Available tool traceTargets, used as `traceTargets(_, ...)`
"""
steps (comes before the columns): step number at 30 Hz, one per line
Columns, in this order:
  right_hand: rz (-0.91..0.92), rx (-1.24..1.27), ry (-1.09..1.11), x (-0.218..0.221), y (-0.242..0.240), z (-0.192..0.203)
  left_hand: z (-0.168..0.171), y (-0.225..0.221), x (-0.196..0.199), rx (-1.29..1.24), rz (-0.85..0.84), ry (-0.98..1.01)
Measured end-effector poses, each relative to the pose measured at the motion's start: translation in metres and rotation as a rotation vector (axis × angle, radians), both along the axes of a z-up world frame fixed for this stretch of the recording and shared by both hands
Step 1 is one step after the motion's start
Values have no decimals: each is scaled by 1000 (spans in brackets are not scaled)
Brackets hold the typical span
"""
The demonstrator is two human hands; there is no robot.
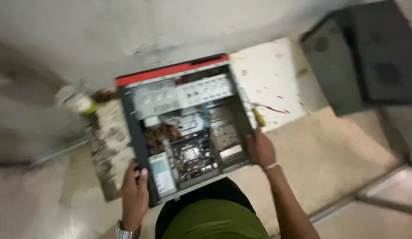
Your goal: The person connects internal cables to the motherboard, routes wires within the chassis, and slides the side panel onto the computer case.
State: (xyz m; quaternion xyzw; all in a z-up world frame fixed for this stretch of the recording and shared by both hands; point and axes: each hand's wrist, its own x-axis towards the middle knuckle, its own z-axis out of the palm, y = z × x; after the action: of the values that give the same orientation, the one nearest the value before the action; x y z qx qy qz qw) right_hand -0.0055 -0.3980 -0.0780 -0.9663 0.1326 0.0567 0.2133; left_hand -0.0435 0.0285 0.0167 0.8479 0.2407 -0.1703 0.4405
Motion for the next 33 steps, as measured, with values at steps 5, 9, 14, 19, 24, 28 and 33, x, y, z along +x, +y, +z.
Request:
traceTargets(5, -31, 133, 21, -10, 7, 47, 1, -50, 28, 366, -215, 53)
traceTargets(9, 4, 421, -265, -15, -48, 44, -6, -72, 40, 658, -224, 193)
traceTargets(14, -345, 643, -574, -6, -170, 79, -38, -84, 36, 887, -211, 104)
traceTargets(19, -917, 1318, -875, 13, -300, 97, -35, -106, 31, 1146, -162, -292)
traceTargets(24, -789, 1756, -727, 32, -428, 17, -18, -116, 37, 947, -48, -109)
traceTargets(28, -882, 1764, -623, 45, -406, 41, -16, -123, 33, 854, 19, 24)
traceTargets(33, -768, 1486, -439, 43, -424, 33, -49, -115, 23, 1108, 3, -125)
